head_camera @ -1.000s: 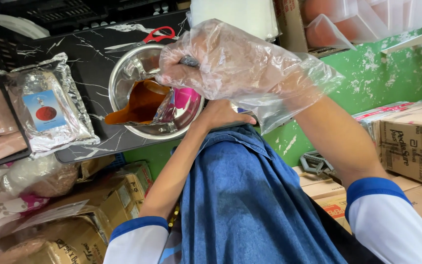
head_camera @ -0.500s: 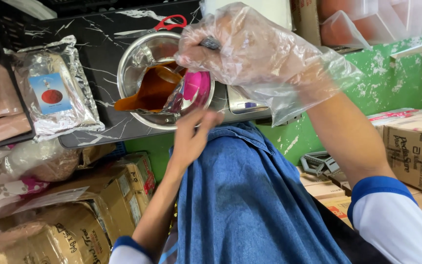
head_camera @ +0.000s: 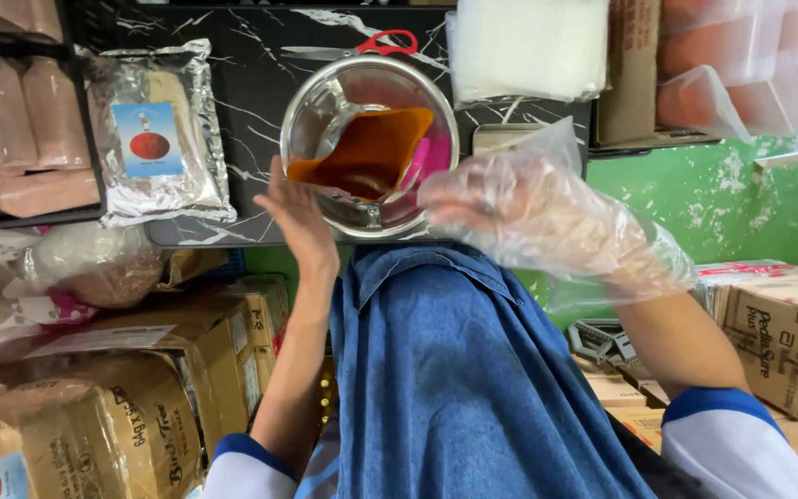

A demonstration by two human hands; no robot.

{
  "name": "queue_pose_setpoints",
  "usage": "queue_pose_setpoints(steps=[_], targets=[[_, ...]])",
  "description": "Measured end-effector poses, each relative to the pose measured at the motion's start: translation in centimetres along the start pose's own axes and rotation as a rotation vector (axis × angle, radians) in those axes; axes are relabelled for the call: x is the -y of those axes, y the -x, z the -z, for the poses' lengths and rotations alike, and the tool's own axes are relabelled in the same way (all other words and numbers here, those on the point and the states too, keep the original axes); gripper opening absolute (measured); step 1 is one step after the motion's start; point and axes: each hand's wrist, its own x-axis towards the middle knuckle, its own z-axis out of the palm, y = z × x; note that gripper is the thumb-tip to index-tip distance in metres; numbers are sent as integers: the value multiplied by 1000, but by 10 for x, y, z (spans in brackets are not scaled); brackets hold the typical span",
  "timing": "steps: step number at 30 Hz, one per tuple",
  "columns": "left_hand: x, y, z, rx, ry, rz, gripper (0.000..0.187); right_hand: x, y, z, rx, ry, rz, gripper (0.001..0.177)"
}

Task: The person fills small plastic bags with a red powdered substance from a metal bowl, weighing them on a digital scale and then cutting the bags with scissors.

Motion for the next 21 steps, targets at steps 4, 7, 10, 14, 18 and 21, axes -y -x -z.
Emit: queue_pose_setpoints(steps=[4, 7, 10, 14, 18, 21], targets=[[6, -4, -22, -122, -25, 122, 88, 5, -38, -3, 87, -353, -326, 19], [7, -8, -32, -211, -27, 241, 83, 1, -43, -37, 140, 101, -93, 15], [-40, -3, -67, -210, 80, 335, 91, 9, -46, -74, 108, 122, -102, 17], [13, -11, -34, -116, 123, 338, 102, 21, -48, -95, -143, -880, -685, 32], [66, -16, 3, -36, 35, 322, 96, 33, -47, -71, -262, -983, -799, 28], [15, -3, -26, 20, -73, 232, 86, 39, -45, -54, -277, -968, -1057, 38]])
